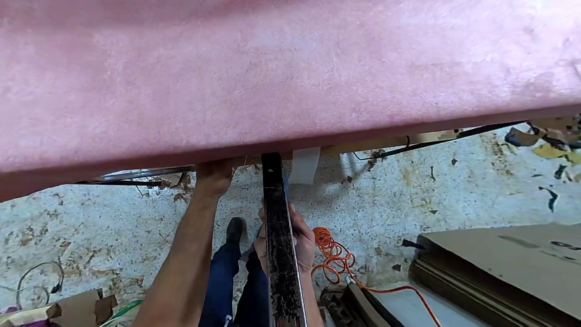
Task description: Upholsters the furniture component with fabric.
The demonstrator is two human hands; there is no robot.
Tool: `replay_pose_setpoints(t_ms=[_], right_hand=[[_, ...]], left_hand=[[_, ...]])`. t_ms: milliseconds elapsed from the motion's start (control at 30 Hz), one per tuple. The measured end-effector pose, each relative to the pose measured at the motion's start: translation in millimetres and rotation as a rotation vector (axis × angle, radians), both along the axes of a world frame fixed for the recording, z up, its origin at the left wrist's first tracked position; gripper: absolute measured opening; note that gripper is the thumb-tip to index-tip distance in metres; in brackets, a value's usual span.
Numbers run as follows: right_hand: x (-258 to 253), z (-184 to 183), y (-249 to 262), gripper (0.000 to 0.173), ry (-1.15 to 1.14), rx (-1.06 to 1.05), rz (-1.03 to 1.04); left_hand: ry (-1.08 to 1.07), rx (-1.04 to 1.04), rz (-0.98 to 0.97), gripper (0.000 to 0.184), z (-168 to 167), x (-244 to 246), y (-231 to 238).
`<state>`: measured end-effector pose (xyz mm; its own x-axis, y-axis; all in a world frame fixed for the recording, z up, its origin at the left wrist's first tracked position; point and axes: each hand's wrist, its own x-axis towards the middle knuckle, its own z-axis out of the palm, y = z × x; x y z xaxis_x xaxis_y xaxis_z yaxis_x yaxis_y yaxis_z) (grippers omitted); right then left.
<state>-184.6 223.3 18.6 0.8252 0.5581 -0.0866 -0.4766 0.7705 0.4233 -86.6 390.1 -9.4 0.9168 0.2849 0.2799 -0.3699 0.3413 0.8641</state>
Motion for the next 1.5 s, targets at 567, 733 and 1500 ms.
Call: replay_pose_setpoints(t_ms=[567, 733, 1500], right_hand=[[-9, 5, 51, 0.023, -0.022, 0.054, 0.06], [-15, 2, 66, 0.026, -0.028, 0.058, 0.06], [-46, 1, 180, 0.027, -0.037, -0.009, 0.025]], left_hand=[[0.078, -0.147, -0.097, 0.03, 13, -33, 69], [0.009, -0.051, 0.075, 0.035, 4, -34, 104], [0.039, -0.082, -0.024, 0.027, 7, -67, 208]])
